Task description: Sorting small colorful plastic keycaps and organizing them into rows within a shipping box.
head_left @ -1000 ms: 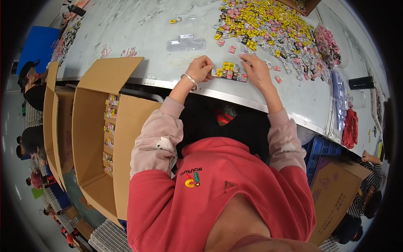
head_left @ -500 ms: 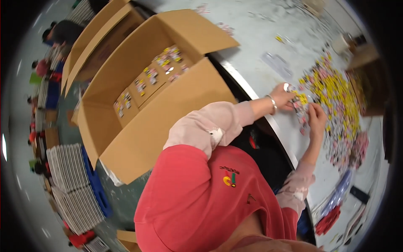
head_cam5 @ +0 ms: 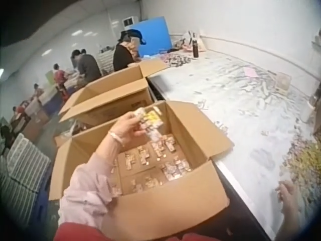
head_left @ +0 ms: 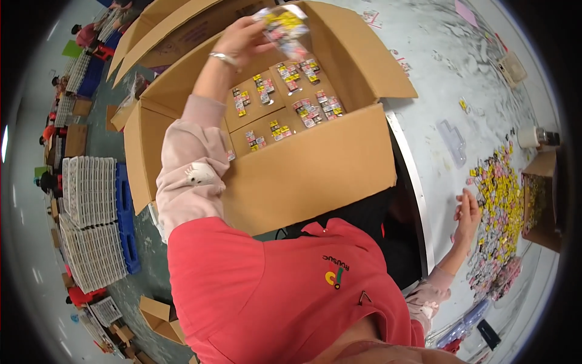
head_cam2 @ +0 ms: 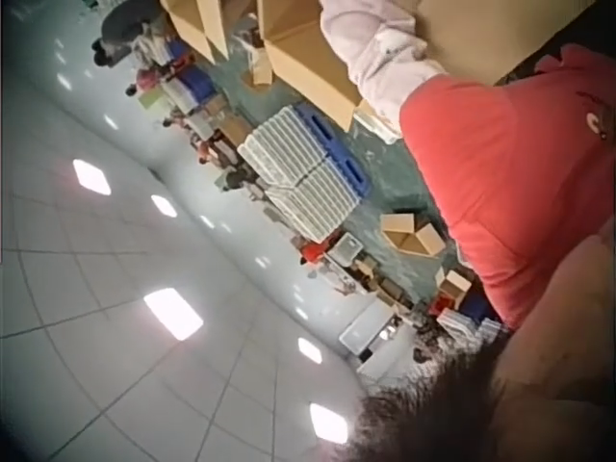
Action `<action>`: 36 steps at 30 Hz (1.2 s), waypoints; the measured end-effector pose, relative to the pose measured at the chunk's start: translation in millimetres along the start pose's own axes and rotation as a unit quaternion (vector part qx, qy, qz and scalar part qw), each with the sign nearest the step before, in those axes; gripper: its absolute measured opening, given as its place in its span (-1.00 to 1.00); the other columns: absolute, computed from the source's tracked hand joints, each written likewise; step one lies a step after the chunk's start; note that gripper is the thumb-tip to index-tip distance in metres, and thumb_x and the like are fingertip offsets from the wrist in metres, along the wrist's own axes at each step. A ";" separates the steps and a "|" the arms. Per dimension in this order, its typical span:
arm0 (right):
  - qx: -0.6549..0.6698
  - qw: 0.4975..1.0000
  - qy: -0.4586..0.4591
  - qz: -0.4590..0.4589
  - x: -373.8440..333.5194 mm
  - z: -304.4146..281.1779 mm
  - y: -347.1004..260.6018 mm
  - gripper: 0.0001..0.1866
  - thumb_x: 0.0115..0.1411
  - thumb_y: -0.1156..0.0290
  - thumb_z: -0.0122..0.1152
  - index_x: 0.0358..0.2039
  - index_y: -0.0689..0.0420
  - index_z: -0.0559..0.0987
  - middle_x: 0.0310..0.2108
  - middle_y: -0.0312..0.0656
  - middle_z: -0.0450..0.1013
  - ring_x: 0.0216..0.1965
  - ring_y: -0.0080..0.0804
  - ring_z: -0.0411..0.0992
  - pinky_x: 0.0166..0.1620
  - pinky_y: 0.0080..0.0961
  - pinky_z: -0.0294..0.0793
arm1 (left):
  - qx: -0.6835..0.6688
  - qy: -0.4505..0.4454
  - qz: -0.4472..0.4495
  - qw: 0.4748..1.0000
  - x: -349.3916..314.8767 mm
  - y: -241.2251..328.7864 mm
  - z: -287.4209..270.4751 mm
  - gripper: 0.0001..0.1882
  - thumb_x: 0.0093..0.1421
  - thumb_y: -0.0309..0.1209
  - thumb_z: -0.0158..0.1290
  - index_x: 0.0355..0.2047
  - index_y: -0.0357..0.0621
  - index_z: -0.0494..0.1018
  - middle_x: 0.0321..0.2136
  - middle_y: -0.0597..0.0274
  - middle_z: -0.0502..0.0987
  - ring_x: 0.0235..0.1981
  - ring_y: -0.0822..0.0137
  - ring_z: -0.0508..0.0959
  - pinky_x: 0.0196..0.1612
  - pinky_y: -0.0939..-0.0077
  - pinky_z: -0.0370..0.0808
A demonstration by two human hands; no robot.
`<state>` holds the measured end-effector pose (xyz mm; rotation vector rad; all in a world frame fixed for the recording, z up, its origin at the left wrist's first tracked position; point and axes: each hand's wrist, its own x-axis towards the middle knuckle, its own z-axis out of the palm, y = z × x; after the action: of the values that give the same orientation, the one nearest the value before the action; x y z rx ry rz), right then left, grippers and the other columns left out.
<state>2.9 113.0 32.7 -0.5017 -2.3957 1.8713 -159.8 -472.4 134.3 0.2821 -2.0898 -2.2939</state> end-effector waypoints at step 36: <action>0.014 0.992 0.053 0.110 12.5 -0.8 58.3 -0.80 0.23 0.31 0.11 -0.19 0.13 0.51 -0.54 -0.43 0.43 -0.69 -0.80 0.24 -0.70 -0.87 0.15 | -0.003 0.016 -0.235 0.972 23.9 -172.1 -238.6 -0.82 0.25 -0.27 -0.01 -0.20 -0.02 0.37 -0.39 0.42 0.54 -0.43 0.57 0.55 -0.40 0.62 0.55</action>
<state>3.8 129.6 -24.6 -0.8729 -2.3253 1.9021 -129.7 -693.6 -58.9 0.8944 -2.1873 -2.5017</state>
